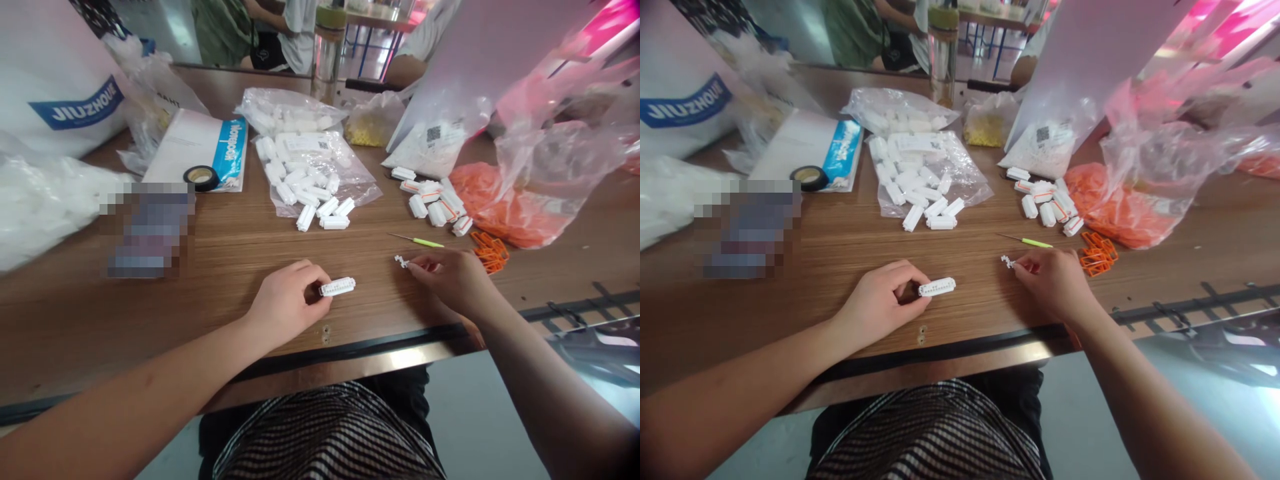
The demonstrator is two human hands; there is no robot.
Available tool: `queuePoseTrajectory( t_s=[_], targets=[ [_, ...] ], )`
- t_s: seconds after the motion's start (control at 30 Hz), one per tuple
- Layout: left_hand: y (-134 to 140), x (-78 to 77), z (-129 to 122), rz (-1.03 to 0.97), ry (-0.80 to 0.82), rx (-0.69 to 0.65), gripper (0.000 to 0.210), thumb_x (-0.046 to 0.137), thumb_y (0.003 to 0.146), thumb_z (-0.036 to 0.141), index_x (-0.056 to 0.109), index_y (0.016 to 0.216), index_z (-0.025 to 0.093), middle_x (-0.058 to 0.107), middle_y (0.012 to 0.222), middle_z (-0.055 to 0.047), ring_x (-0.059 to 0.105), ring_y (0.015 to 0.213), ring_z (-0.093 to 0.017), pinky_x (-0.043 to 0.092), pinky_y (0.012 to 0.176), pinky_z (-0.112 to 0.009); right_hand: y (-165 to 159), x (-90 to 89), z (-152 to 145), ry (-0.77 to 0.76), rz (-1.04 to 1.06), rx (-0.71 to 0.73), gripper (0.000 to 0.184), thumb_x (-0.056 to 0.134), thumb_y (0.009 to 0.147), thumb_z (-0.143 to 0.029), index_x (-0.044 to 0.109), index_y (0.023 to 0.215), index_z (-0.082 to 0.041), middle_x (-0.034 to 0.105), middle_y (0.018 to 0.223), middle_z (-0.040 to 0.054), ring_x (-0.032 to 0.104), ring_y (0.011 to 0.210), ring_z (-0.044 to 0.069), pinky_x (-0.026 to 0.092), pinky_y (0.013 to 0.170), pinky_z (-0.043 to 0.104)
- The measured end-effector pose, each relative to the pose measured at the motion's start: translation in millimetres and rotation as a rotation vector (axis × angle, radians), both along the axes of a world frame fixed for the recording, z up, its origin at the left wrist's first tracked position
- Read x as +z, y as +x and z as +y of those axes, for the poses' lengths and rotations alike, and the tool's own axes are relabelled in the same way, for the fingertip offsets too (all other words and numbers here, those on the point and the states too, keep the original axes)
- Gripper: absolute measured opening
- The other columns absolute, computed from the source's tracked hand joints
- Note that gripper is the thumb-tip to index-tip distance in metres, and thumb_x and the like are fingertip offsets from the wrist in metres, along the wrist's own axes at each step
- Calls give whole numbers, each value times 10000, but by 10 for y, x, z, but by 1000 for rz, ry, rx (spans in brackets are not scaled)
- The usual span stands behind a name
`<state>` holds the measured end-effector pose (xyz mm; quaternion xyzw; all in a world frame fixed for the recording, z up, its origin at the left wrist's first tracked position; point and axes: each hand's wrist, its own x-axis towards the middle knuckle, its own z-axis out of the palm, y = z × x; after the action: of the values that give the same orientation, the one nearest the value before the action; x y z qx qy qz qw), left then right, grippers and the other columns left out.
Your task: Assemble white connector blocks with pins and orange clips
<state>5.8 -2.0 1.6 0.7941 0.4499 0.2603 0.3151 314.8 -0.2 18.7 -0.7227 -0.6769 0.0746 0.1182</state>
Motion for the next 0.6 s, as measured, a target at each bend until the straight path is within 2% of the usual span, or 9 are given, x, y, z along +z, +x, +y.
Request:
queuePoseTrajectory(
  t_s=[0.13, 0.2, 0.27, 0.33, 0.43, 0.6],
  targets=[
    [3, 9, -1, 3, 0, -1, 84, 643, 781, 197, 665, 859, 218, 597, 796, 17, 489, 628, -110, 416, 645, -277, -58, 25, -20, -22, 127, -72, 174, 690, 734, -379, 729, 670, -222, 670, 565, 15, 594, 519, 170, 413, 514, 303],
    [0, 7, -5, 1, 9, -3, 86, 637, 784, 199, 665, 863, 218, 601, 804, 13, 495, 639, -116, 414, 646, -280, -159, 71, -53, 6, 225, -55, 171, 694, 744, -377, 710, 668, -225, 682, 590, 17, 590, 524, 164, 421, 512, 301],
    [-3, 2, -9, -2, 14, -4, 89, 632, 788, 202, 664, 869, 220, 603, 807, 11, 500, 646, -119, 414, 644, -280, -317, 118, -90, 40, 333, 65, 159, 676, 779, -361, 696, 694, -228, 713, 680, 18, 614, 593, 161, 452, 568, 301],
    [-4, -2, -11, 1, 16, -4, 90, 633, 788, 199, 665, 869, 220, 600, 798, 13, 501, 645, -119, 412, 642, -279, -505, 151, -110, 45, 387, 269, 136, 648, 818, -322, 687, 729, -227, 712, 738, 10, 623, 675, 155, 468, 676, 313],
    [-2, -8, -10, 4, 19, -4, 97, 638, 785, 188, 667, 873, 217, 596, 795, 14, 501, 647, -117, 407, 640, -275, -744, 164, -91, 36, 328, 494, 97, 626, 834, -248, 672, 755, -216, 667, 709, -9, 591, 701, 143, 429, 780, 344],
    [3, -19, -4, -4, 20, -9, 97, 643, 786, 185, 667, 875, 217, 592, 800, 19, 499, 647, -111, 399, 637, -268, -873, 163, -30, 19, 256, 543, 85, 622, 827, -208, 658, 751, -199, 642, 707, -20, 557, 676, 126, 384, 780, 346]
  ],
)
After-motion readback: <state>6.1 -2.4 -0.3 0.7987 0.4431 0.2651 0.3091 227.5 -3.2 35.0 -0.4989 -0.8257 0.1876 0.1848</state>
